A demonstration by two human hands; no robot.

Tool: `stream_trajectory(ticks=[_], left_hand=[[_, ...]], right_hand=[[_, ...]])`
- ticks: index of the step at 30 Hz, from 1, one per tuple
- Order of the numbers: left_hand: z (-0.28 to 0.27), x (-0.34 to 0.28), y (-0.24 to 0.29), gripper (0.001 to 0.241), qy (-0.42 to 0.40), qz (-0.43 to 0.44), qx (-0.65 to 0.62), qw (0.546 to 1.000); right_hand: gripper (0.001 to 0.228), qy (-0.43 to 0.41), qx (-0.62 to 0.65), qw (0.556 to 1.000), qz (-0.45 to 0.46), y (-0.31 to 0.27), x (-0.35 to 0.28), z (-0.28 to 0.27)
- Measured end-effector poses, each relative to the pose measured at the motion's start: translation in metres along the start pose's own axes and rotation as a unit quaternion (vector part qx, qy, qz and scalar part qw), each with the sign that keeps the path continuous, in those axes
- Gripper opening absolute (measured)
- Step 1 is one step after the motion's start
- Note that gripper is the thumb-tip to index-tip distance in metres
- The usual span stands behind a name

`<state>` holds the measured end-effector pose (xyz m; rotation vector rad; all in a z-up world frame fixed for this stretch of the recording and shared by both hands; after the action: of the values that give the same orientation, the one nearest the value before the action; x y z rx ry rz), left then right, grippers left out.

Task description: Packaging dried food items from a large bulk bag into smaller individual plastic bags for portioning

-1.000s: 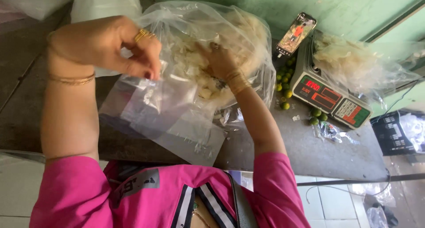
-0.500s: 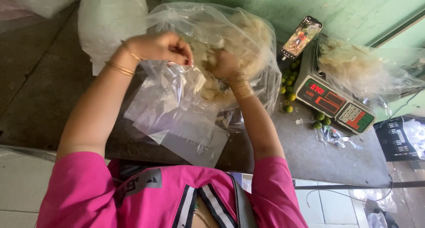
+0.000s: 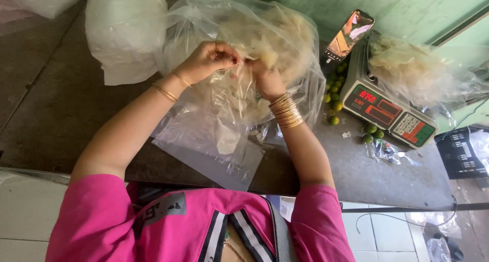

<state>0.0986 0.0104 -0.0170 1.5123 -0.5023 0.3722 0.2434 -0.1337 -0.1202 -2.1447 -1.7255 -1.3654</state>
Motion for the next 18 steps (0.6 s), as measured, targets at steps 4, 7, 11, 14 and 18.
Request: stream_trajectory(ticks=[4,7,11,14,18], left_hand=[[-0.005,0.000,0.011,0.016,-0.010,0.021,-0.018,1.000],[0.007,-0.004,0.022,0.015,-0.062,0.025,-0.013,0.998],[0.031,-0.007,0.022,0.013,-0.146,0.007,0.003,0.989],[0.029,-0.004,0.021,0.013,-0.169,0.010,0.045,0.984],[0.030,-0.007,0.038,0.014,-0.175,0.007,0.054,0.983]], right_hand=[[0.029,-0.038,0.564,0.808,0.165,0.004,0.031,-0.075],[0.031,-0.176,0.605,0.748,0.210,-0.018,0.051,-0.131],[0.103,-0.465,0.395,0.738,0.288,-0.017,0.033,-0.116],[0.095,-0.390,0.513,0.729,0.230,-0.024,0.086,-0.160],[0.092,-0.401,0.483,0.723,0.289,0.003,0.028,-0.108]])
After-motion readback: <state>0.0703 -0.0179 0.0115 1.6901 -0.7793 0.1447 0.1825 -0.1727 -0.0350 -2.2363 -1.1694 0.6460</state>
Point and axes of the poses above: each hand's wrist, its own x-axis towards the middle knuckle, its own z-axis out of the palm, y = z × x, the point moved 8 cm from there along x, towards the middle knuckle, and after that the axes turned 2 degrees about x, right-handed, at the moved point
